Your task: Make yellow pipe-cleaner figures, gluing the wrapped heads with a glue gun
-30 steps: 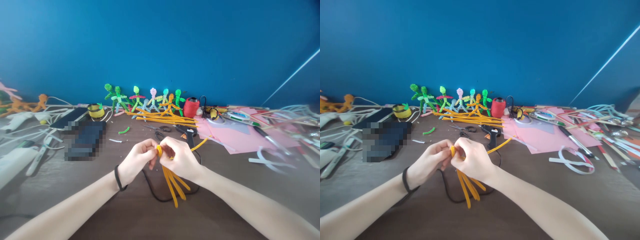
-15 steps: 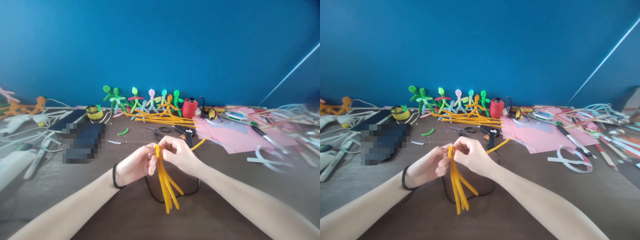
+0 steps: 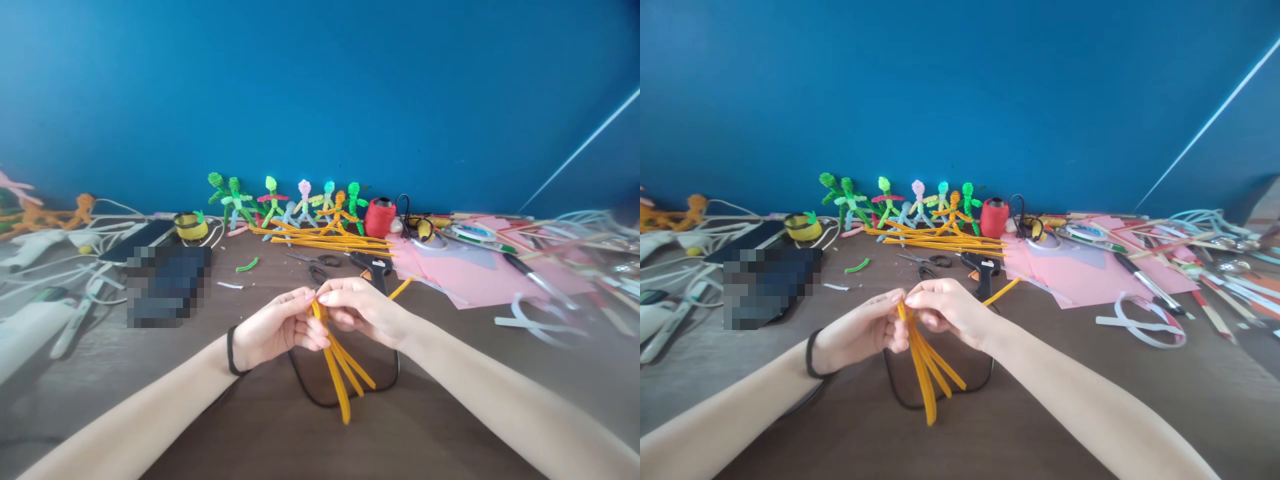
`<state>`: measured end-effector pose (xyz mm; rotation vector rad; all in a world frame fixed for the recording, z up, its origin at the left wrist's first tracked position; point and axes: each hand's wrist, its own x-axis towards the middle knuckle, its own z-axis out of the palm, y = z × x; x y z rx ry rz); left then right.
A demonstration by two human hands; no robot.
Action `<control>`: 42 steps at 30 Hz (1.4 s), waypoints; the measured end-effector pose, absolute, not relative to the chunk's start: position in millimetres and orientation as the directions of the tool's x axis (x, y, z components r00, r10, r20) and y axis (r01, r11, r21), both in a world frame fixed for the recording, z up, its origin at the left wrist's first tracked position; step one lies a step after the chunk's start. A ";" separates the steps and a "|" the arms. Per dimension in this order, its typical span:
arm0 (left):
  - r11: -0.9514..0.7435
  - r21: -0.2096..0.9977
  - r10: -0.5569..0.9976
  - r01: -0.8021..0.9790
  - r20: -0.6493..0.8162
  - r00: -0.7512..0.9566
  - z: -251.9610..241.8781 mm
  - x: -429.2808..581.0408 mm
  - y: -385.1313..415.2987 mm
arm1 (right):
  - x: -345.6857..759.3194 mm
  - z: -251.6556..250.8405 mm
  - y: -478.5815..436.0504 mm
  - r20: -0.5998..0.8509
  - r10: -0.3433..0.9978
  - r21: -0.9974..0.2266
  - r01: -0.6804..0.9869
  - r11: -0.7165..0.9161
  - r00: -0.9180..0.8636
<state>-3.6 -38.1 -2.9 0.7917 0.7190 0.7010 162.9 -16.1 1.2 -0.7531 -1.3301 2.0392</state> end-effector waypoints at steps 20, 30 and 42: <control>0.518 0.806 0.774 -0.287 -0.299 0.558 -8.7 -5.6 -35.6 | 163.7 -5.1 -12.4 -0.104 0.702 -0.957 -0.121 -0.263 -0.704; 0.540 0.762 0.787 -0.358 -0.306 0.536 -10.9 -3.6 -35.7 | 163.9 -10.1 -8.4 -0.075 0.724 -0.976 -0.098 -0.194 -0.686; 0.532 0.760 0.778 -0.373 -0.264 0.571 -13.8 -3.2 -36.3 | 158.8 -15.1 -10.7 -0.067 0.704 -0.948 -0.175 -0.266 -0.707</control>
